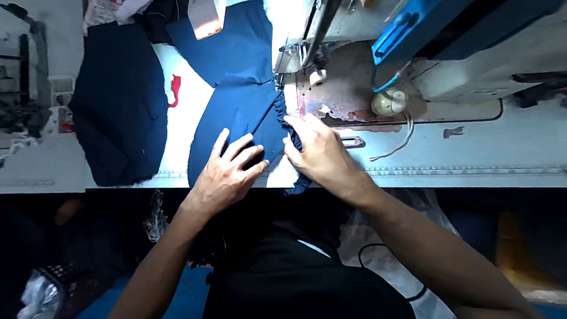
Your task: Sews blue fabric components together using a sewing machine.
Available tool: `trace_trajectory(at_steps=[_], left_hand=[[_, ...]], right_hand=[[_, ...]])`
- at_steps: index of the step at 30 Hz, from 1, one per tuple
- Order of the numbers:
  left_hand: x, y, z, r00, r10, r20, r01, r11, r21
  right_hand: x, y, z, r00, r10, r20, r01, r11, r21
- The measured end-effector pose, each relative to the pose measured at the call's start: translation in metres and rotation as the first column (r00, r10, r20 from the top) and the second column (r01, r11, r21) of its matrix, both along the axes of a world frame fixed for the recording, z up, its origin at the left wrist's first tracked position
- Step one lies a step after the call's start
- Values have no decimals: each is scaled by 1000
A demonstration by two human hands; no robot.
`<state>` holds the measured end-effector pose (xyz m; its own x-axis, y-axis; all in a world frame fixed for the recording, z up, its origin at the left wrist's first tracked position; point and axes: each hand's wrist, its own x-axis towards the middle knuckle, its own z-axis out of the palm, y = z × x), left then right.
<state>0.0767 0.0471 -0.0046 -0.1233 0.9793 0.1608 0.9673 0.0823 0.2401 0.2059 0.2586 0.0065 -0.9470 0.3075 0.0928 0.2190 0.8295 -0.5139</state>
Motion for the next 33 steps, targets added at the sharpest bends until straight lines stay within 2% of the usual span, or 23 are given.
trace_trajectory(at_steps=[4, 8, 12, 15, 18, 23, 29, 33], left_hand=[[9, 4, 15, 998, -51, 40, 51, 999, -6], [0, 39, 25, 990, 72, 121, -87, 988, 125], [-25, 78, 2, 991, 111, 76, -118, 987, 105], [-38, 77, -22, 992, 94, 81, -105, 983, 151], [-39, 70, -28, 990, 95, 100, -110, 982, 152], [-39, 69, -29, 977, 113, 182, -139, 981, 134], [-37, 77, -24, 928, 204, 312, -258, 956, 142], [-44, 76, -24, 948, 130, 291, -176, 975, 136]], right_hand=[[2, -8, -5, 1000, 12, 12, -12, 1000, 4], [5, -12, -7, 1000, 3, -11, -3, 1000, 1], [4, -16, -9, 1000, -24, 0, 24, 998, 50], [7, -16, -8, 999, -17, 35, 16, 999, 30], [16, -15, -2, 999, 14, 43, -13, 1000, -25], [24, -15, -2, 1000, 7, 6, -7, 1000, -14], [26, -26, -3, 1000, -20, -5, 20, 1000, 18], [25, -24, 3, 996, -72, -46, 73, 997, 17]])
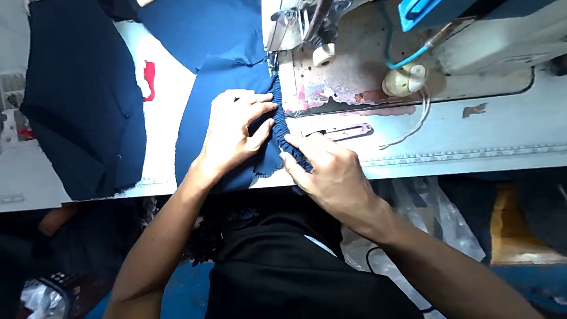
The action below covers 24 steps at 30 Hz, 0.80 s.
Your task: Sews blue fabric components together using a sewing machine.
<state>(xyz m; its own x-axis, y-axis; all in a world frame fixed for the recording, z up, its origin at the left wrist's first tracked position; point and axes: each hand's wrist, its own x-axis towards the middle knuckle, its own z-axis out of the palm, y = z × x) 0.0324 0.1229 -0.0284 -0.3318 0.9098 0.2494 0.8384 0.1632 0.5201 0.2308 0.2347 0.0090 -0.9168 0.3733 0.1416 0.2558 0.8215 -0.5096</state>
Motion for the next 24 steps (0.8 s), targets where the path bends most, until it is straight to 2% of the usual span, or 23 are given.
trace_trajectory(at_steps=[5, 12, 19, 22, 24], left_hand=[[3, -11, -6, 989, -102, -105, 97, 994, -47], [0, 0, 3, 999, -6, 41, 5, 1000, 19], [-1, -2, 1, 999, -30, 15, 29, 997, 74], [0, -3, 5, 998, -57, 11, 56, 997, 51], [0, -3, 5, 996, -72, -47, 73, 997, 32]], right_hand=[[-2, 4, 7, 997, -75, -11, 74, 994, -79], [-1, -10, 2, 998, -62, -17, 61, 994, -91], [2, -15, -6, 999, -31, 20, 33, 996, -81], [4, -15, -10, 999, -2, 39, 4, 999, -38], [4, -13, -8, 999, -3, 37, 4, 999, -42]])
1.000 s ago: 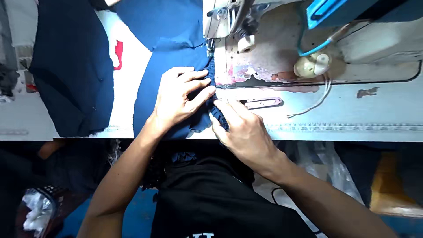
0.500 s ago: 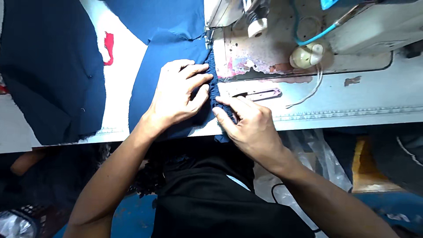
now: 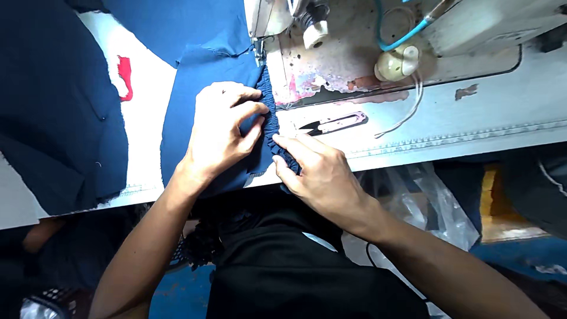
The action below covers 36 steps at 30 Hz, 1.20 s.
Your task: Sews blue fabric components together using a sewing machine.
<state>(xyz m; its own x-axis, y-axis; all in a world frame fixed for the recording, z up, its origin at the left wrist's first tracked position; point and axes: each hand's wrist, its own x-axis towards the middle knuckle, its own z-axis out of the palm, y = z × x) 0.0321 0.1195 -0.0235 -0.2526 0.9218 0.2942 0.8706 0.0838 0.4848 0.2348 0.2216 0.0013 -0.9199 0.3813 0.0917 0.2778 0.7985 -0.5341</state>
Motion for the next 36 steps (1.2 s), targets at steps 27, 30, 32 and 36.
trace_trajectory(at_steps=[27, 30, 32, 36], left_hand=[[-7, -2, 8, 995, 57, 83, -51, 996, -72], [-6, -1, 17, 959, 284, 0, -279, 941, -189], [-7, 1, 23, 933, 358, -25, -351, 894, -279], [-10, -2, 31, 952, 275, 137, -231, 935, -268]], right_hand=[[-9, 0, -7, 975, 144, 171, -181, 957, 229], [-9, -1, -8, 976, 140, 168, -178, 956, 234], [-8, -1, -9, 977, 136, 163, -172, 957, 235], [-7, 0, -11, 981, 135, 138, -164, 960, 228]])
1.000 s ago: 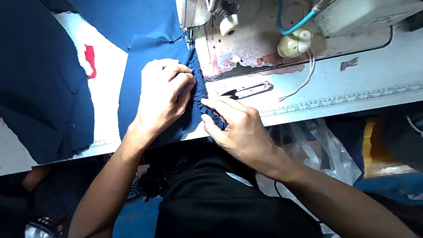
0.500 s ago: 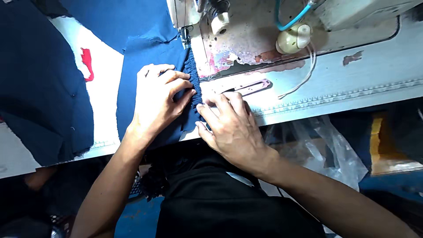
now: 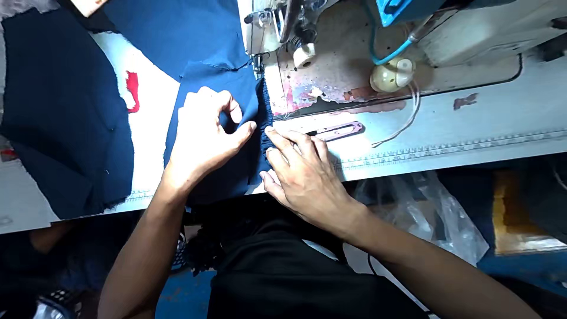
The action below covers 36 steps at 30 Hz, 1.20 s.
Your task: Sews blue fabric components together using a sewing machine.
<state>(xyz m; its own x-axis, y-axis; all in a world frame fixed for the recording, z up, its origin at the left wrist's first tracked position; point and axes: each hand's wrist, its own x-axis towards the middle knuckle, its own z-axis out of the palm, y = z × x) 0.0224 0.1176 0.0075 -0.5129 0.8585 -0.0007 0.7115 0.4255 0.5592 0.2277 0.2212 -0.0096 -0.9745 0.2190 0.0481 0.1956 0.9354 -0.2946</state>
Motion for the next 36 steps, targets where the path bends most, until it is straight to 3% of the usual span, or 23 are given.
trace_trajectory(at_steps=[3, 5, 9, 13, 19, 22, 25, 29, 36], left_hand=[[5, -5, 1, 980, -74, 185, 50, 990, 133], [13, -6, 0, 969, -109, 221, 70, 982, 177], [24, -6, -11, 991, -116, -67, 125, 979, 159], [24, -5, -14, 962, -187, -200, 214, 969, 121], [14, -7, -14, 832, -355, -426, 396, 918, 8], [7, -5, -11, 833, -406, -376, 445, 895, 18], [-7, -3, -23, 903, -355, -240, 400, 899, 175], [-17, -4, -42, 860, -395, -322, 445, 890, 96], [-36, 6, -43, 849, -406, -339, 451, 890, 64]], right_hand=[[0, 0, 0, 1000, -4, -8, 4, 1000, -4], [0, -1, -2, 999, -5, -33, 5, 1000, -2], [1, -1, -4, 1000, -10, -24, 10, 1000, -5], [2, 0, -6, 999, -15, -34, 15, 1000, -7], [2, 3, -7, 995, -23, -96, 26, 999, 29], [0, 6, -7, 997, 16, -72, -14, 1000, 18], [-1, 6, -8, 997, 25, -75, -25, 1000, 0], [0, 6, -10, 997, 12, -80, -12, 1000, 0], [-15, 16, -6, 999, 31, -32, -30, 999, 43]])
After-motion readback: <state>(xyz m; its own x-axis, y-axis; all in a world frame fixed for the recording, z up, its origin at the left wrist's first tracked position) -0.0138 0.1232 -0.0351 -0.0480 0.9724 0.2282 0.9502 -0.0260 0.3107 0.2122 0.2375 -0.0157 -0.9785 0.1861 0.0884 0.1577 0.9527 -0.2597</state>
